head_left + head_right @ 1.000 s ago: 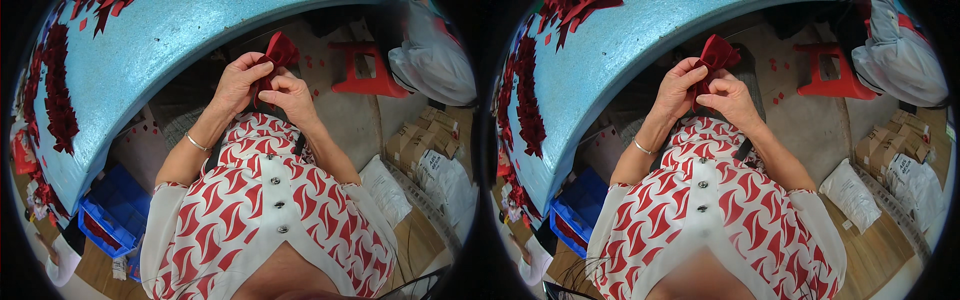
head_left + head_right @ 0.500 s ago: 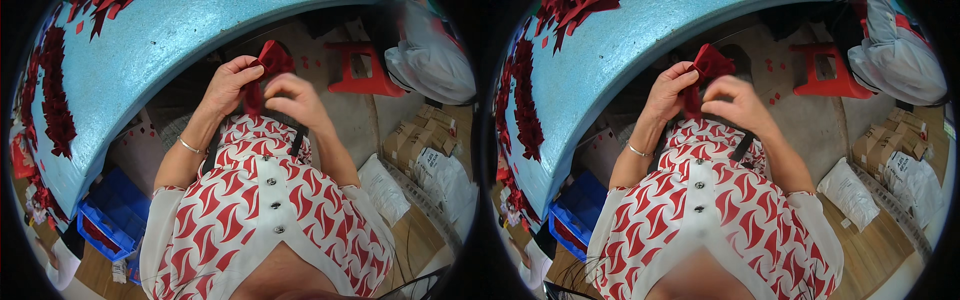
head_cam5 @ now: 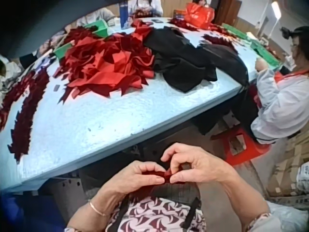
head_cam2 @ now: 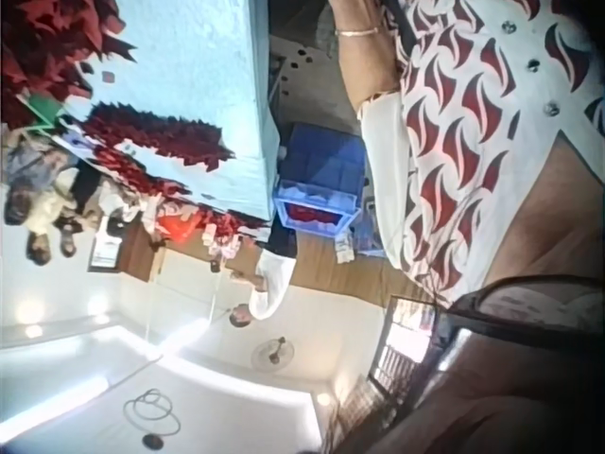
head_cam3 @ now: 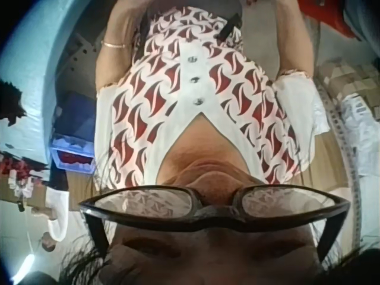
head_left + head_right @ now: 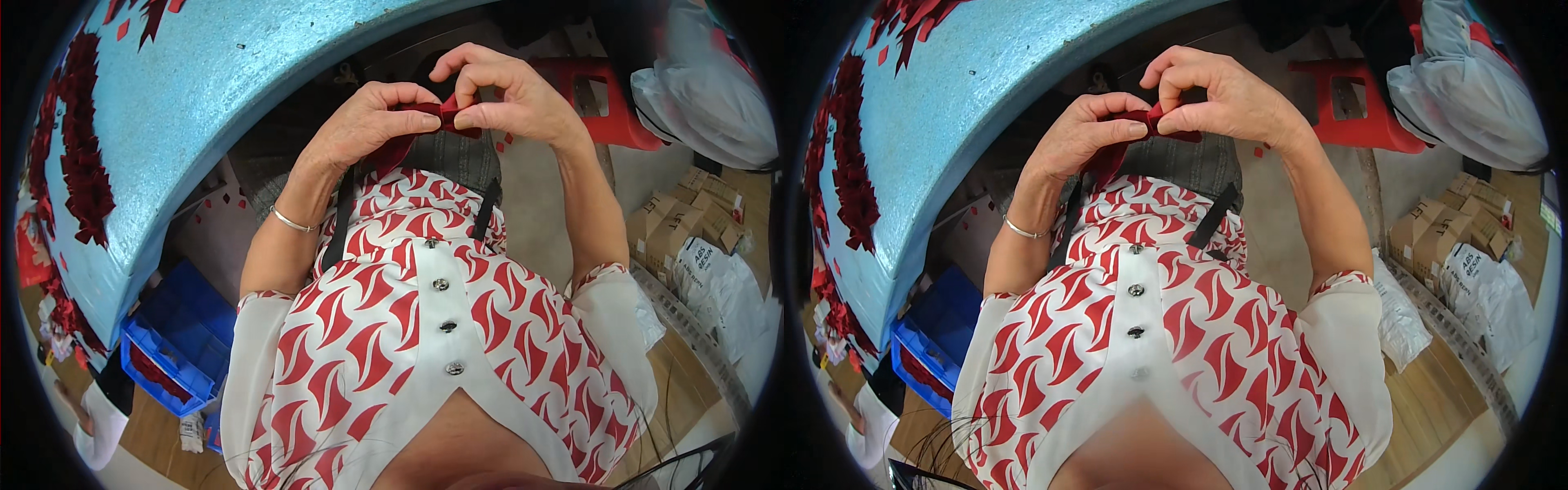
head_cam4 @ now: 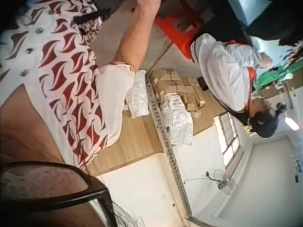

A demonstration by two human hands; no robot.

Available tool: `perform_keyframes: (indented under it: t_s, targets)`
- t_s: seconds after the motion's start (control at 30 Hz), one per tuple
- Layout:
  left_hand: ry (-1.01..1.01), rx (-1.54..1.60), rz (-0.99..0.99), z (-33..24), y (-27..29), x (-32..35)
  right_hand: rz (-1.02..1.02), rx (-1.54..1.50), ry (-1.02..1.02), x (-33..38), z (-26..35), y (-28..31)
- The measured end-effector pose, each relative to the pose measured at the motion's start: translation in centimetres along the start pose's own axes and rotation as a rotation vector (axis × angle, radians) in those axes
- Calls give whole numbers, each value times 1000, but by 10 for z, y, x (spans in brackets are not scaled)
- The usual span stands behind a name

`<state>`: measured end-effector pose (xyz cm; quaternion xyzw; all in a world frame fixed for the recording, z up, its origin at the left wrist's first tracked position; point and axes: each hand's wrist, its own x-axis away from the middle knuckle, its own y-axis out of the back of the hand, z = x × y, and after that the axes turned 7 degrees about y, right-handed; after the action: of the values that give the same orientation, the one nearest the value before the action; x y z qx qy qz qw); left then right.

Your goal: Folding and assembling red fabric strips into bows by hand.

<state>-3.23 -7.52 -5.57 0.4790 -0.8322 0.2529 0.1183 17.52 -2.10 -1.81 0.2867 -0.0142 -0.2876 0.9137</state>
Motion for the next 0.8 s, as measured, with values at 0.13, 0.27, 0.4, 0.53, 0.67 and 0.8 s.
perform_keyframes:
  t_s: [0.13, 0.27, 0.4, 0.53, 0.67, 0.8]
  targets:
    - [-52, -145, 48, 6, 5, -2, 13, -225, -63, -6, -5, -11]
    - [-72, -324, 54, 7, 13, 1, -55, -416, -255, -3, -16, -24]
    - [-106, -329, 64, 11, 16, -1, -96, -501, -431, 2, -13, -30]
    - [-107, -134, 15, 11, 10, -1, -71, -484, -446, 3, -11, -24]
    - [-65, -70, -27, 7, 6, 0, -412, -647, -503, 9, -15, -22]
    - [-61, -129, -32, 1, 1, 3, -239, -494, -540, 19, 3, -20]
